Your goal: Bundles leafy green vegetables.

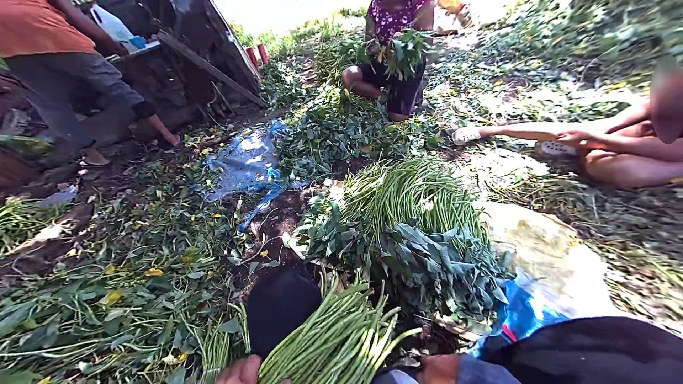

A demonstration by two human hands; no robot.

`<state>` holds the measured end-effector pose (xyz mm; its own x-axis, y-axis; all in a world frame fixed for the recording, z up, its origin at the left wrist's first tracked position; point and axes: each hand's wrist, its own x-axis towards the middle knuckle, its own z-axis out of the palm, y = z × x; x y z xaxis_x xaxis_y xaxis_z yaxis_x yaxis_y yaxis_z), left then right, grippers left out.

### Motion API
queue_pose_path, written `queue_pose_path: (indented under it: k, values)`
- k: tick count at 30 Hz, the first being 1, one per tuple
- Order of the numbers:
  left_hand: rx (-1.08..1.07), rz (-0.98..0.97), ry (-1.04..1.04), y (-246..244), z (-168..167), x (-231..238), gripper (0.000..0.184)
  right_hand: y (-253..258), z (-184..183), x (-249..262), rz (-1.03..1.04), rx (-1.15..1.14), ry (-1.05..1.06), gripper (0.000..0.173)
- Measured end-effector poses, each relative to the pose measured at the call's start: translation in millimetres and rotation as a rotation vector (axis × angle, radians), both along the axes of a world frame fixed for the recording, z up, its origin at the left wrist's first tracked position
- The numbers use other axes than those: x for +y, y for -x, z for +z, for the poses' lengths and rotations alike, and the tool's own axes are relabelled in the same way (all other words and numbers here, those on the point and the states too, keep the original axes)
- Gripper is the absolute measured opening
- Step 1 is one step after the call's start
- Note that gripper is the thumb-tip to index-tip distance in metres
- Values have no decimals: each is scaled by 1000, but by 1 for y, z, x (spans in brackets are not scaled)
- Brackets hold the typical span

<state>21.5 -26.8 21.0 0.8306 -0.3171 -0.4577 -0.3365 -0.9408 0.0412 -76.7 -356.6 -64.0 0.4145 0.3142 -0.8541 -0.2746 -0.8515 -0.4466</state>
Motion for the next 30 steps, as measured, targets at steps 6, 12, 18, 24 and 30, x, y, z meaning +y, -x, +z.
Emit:
queue_pose_path:
  k: [6,12,18,24,30]
  values:
    - [-278,-306,114,0,19,-27,97,-18,-26,41,-208,-58,-280,79]
    - [-454,-294,114,15,-16,-54,104,-25,-19,52,-900,131,-593,66]
    - [-290,-122,207,13,-4,-56,116,-31,-18,86,-1686,202,-1129,37]
    - [32,109,404,9,22,-46,121,-39,2,91,-1408,-29,-1451,53]
    - [404,247,742,-6,9,-30,78,-43,17,83,-1392,79,-1660,68]
